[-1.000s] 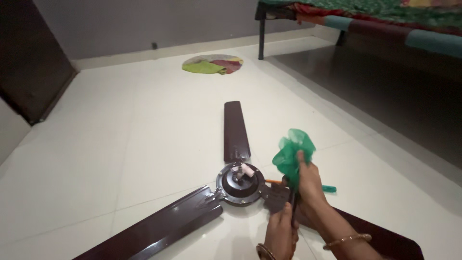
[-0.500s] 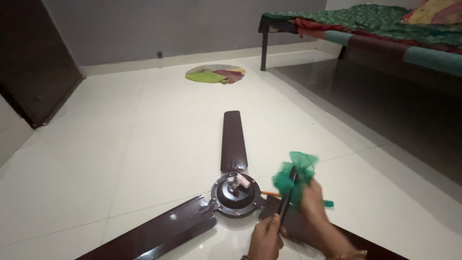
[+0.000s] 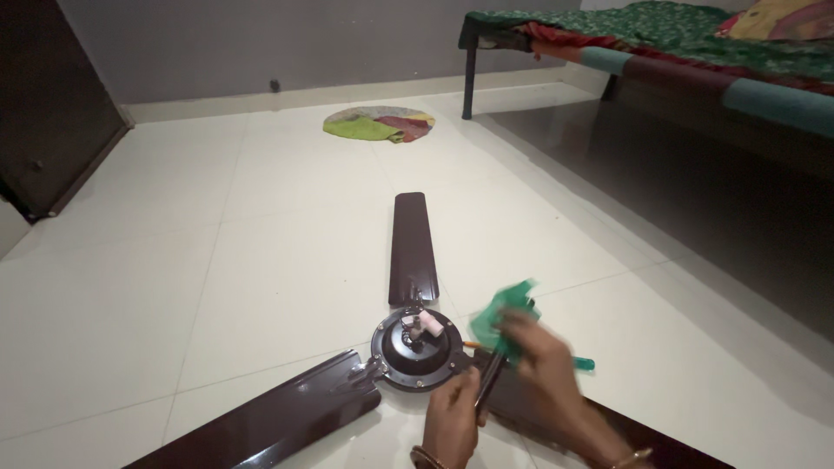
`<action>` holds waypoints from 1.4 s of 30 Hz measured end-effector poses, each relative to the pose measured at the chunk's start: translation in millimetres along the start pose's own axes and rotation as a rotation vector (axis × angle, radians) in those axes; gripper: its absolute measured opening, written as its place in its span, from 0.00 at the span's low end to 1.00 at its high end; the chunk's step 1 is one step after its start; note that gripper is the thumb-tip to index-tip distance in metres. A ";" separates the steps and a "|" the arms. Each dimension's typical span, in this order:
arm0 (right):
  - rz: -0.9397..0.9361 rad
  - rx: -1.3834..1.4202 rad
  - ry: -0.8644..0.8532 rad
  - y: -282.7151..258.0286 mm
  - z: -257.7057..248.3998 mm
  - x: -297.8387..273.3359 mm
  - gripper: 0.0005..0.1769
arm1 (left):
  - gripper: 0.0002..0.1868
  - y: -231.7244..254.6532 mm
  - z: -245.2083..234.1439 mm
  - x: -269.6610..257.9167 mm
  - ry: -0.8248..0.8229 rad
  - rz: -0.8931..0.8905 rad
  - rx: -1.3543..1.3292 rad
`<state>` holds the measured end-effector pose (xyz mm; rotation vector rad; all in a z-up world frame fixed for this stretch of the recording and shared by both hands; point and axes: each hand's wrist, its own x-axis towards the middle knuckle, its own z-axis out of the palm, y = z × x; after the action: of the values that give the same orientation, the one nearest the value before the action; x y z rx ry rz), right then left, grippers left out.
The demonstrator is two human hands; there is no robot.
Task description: The person assembles an electric fan on the floor by inserting a rod into the central hub, attaching a cap, and wiping the components with a cloth. The person uses a screwdriver to tighten parts and handles the fan blades and central hub throughout.
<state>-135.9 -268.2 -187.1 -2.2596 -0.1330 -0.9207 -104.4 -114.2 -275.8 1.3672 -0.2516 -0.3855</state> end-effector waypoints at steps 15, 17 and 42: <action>0.211 0.118 -0.004 -46.9 9.7 -14.6 0.18 | 0.24 41.3 19.9 8.2 0.230 0.062 -0.042; 0.409 0.244 0.204 -50.4 -5.5 3.4 0.22 | 0.23 37.8 19.6 8.4 0.238 0.032 -0.056; 0.974 0.813 0.200 -59.5 12.6 21.0 0.21 | 0.18 -68.9 69.0 37.1 0.016 -0.183 -0.087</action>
<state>-132.7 -218.2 -146.8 -1.2073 0.5455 -0.4122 -106.1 -202.1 -332.0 1.3112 -0.0949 -0.5316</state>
